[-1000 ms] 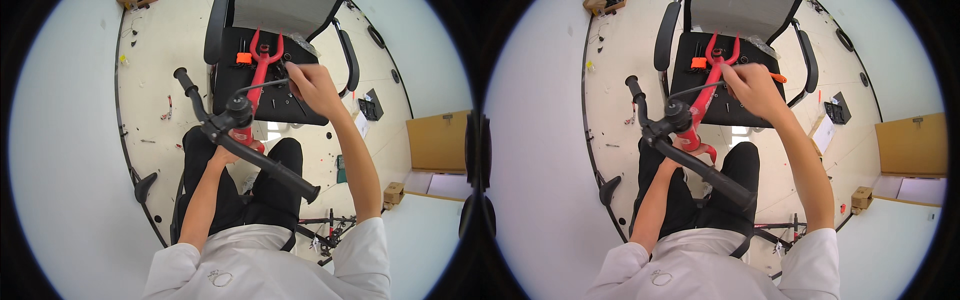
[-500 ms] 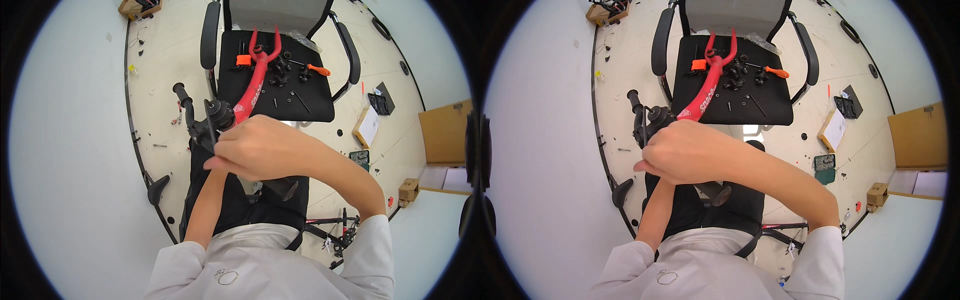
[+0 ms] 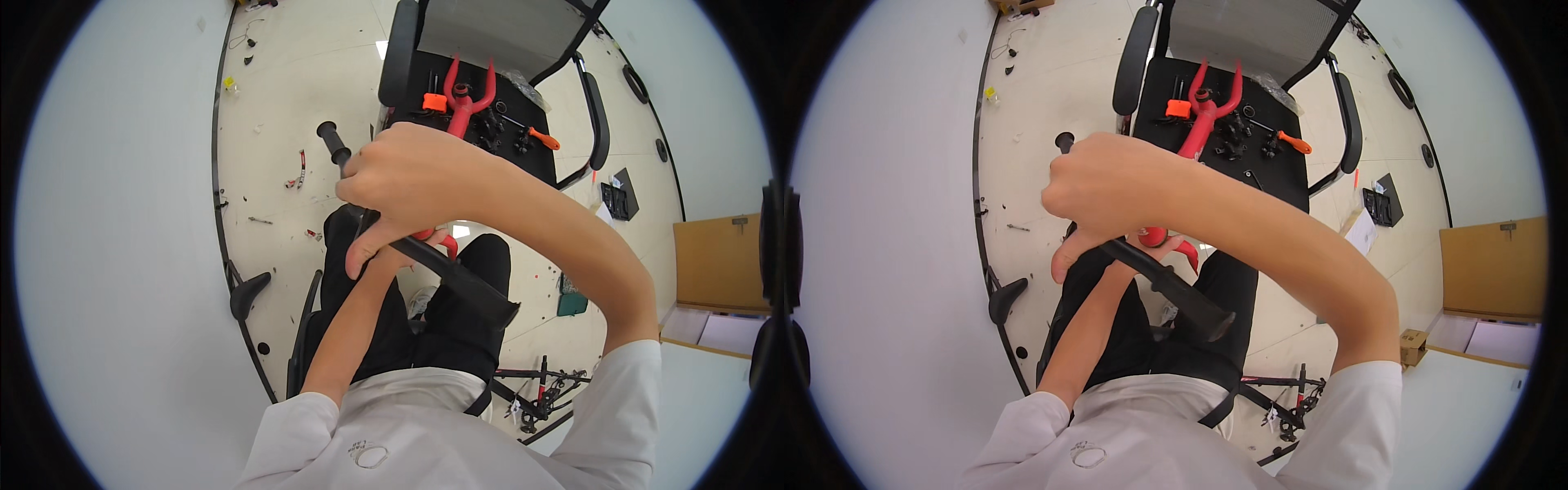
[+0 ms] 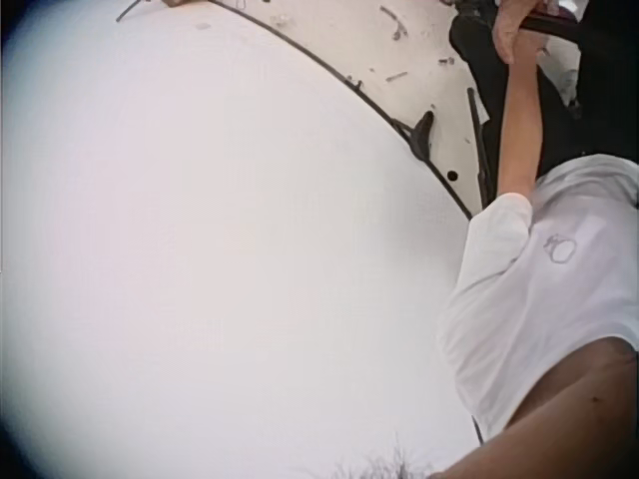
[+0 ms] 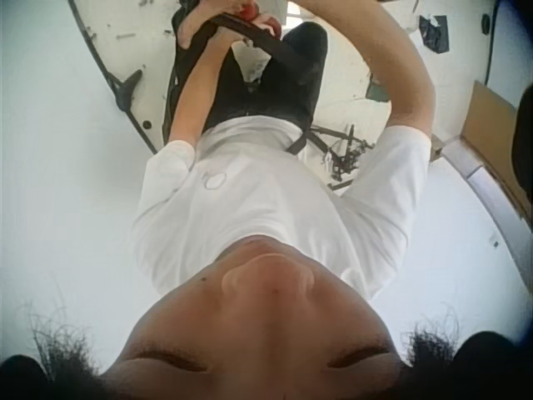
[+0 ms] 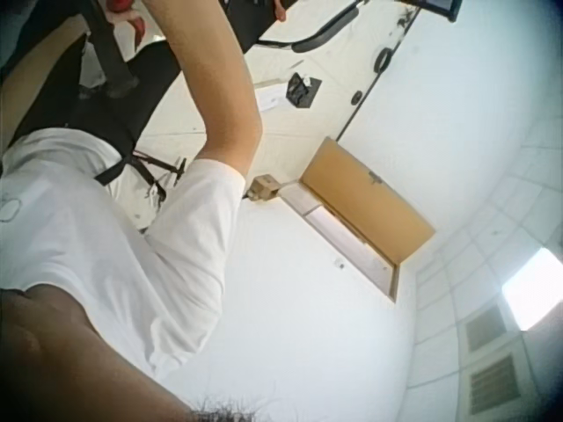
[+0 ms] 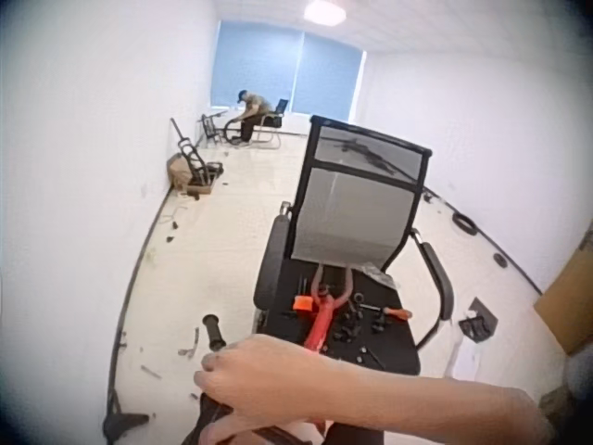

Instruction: The person assembles a red bicycle fork by inserting a headset bearing, tightening the stem bolts with an Allen key, and attaching the handlebar. The person then removes the headset bearing and handlebar, and reinserts the bearing.

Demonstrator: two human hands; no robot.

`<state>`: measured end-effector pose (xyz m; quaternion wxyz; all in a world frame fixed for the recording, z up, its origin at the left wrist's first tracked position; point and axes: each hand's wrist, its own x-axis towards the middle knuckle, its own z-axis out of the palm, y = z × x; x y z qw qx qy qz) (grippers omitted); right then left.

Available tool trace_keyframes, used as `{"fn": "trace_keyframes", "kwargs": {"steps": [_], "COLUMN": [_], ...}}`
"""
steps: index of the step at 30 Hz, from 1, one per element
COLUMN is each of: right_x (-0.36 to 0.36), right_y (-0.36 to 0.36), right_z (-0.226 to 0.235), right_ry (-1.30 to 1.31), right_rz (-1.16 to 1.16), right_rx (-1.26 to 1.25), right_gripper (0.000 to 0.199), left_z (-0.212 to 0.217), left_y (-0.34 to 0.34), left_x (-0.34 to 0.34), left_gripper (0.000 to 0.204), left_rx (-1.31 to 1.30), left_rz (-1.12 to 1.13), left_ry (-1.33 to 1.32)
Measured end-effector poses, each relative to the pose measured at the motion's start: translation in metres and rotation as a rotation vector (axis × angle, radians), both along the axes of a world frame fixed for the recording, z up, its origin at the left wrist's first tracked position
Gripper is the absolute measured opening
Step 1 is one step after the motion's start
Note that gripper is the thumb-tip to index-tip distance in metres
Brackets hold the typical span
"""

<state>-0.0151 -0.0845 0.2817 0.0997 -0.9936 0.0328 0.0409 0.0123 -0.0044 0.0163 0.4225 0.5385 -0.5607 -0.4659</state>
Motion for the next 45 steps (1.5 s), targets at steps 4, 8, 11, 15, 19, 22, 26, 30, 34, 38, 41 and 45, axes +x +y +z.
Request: {"fn": "trace_keyframes", "kwargs": {"steps": [4, 8, 11, 15, 19, 22, 26, 30, 34, 38, 41, 45], "right_x": [0.019, 0.006, -0.009, -0.034, -0.049, -0.039, -0.018, -0.004, -0.027, -0.139, -0.162, -0.131], "right_y": [-0.018, -0.072, -0.040, -0.005, 0.018, 0.030, 0.018, -0.020, -0.072, -0.109, -0.070, -0.051], "right_z": [-0.020, -0.022, 0.003, 0.017, 0.016, -0.002, -0.018, -0.037, -0.055, -0.083, -0.086, -0.059], "right_ry": [-0.045, -0.061, 0.055, 0.247, 0.157, 0.093, -0.017, 0.011, -0.171, -0.280, -0.365, -0.479], "right_rz": [-0.024, -0.218, -0.270, -0.128, -0.072, -0.047, -0.123, -0.359, -0.720, -0.949, -0.938, -0.882], "right_rx": [-0.157, -0.160, 0.384, 0.634, 0.452, 0.369, 0.603, 0.750, 0.784, 0.594, 0.645, 0.655], "right_gripper": [0.051, 0.026, 0.035, 0.045, 0.033, 0.026, 0.024, 0.021, 0.025, 0.023, 0.023, 0.020], "left_z": [-0.010, -0.035, -0.057, -0.078, -0.055, -0.043, -0.042, -0.033, -0.062, -0.005, -0.060, -0.052], "left_y": [0.002, 0.004, 0.005, 0.005, 0.008, 0.010, 0.013, 0.007, 0.008, 0.009, 0.003, -0.003], "left_x": [0.002, -0.012, -0.006, -0.018, -0.012, -0.009, -0.005, -0.008, -0.018, -0.014, 0.001, -0.006], "left_gripper": [0.038, 0.027, 0.015, 0.021, 0.022, 0.023, 0.025, 0.026, 0.025, 0.029, 0.034, 0.032], "left_rx": [0.056, -0.240, -0.022, -0.045, -0.084, -0.115, -0.189, -0.407, -0.195, 0.273, 0.135, -0.045], "left_rz": [-0.043, 0.000, -0.232, -0.058, -0.034, -0.044, -0.019, -0.007, 0.047, 0.184, 0.251, 0.279], "left_ry": [-0.126, -0.034, -0.077, 0.247, 0.123, 0.061, -0.040, -0.265, 0.038, 0.283, 0.213, 0.218]}}
